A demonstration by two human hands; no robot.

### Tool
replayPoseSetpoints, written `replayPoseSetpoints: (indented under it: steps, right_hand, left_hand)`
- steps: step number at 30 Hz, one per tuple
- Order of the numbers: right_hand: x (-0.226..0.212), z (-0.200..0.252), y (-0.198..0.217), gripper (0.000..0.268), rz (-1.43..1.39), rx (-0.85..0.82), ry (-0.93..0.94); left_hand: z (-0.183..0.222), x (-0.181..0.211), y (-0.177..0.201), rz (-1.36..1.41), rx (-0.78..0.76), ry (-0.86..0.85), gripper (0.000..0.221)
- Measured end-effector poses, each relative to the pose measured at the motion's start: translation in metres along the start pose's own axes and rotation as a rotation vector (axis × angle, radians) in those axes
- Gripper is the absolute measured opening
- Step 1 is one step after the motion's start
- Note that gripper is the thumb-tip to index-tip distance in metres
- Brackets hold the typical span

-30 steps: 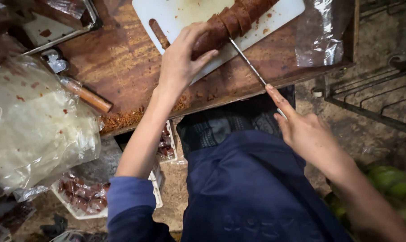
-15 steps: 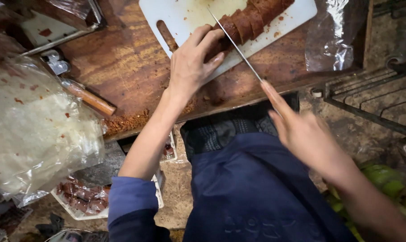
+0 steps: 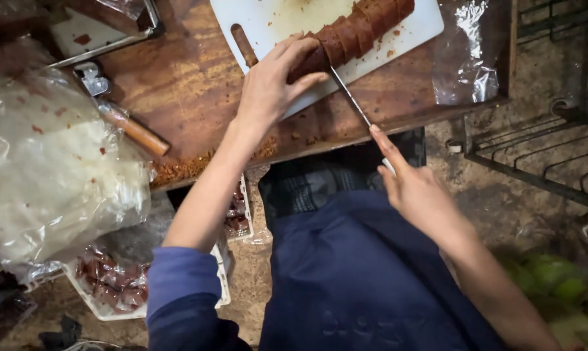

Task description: Slicing long bread rolls into smaller pieces using a knife on a cutting board in a bakery production area.

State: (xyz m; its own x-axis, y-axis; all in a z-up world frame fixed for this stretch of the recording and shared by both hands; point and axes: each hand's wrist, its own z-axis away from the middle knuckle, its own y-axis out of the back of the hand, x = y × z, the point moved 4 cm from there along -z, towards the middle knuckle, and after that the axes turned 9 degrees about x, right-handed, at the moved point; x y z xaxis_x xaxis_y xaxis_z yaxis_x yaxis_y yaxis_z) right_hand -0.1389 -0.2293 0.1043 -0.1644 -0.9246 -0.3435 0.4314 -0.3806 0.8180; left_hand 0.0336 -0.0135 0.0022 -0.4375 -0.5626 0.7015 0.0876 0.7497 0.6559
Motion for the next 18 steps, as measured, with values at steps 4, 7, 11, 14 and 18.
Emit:
replayPoseSetpoints:
  steps: [4,7,11,14,18]
  right_hand:
    - [0.002,0.034,0.024,0.074,0.083,0.041,0.039]
    - [-0.002,0.034,0.026,0.071,0.16,0.075,0.076]
    - [-0.01,0.027,0.018,0.069,0.157,0.121,0.169]
    - [-0.01,0.022,0.01,0.071,0.251,0.035,0.065]
    - [-0.037,-0.032,0.005,0.071,0.112,0.034,0.076]
  left_hand:
    - [0.017,0.012,0.025,0.131,-0.093,0.082,0.053]
    - [0.016,0.015,0.026,0.056,-0.067,0.034,0.047]
    - [0.012,0.014,0.021,0.038,-0.063,0.056,0.048]
    - [0.015,0.008,0.015,-0.057,-0.056,0.013,0.046]
    - [0.008,-0.001,0.016,-0.027,-0.01,-0.038,0.046]
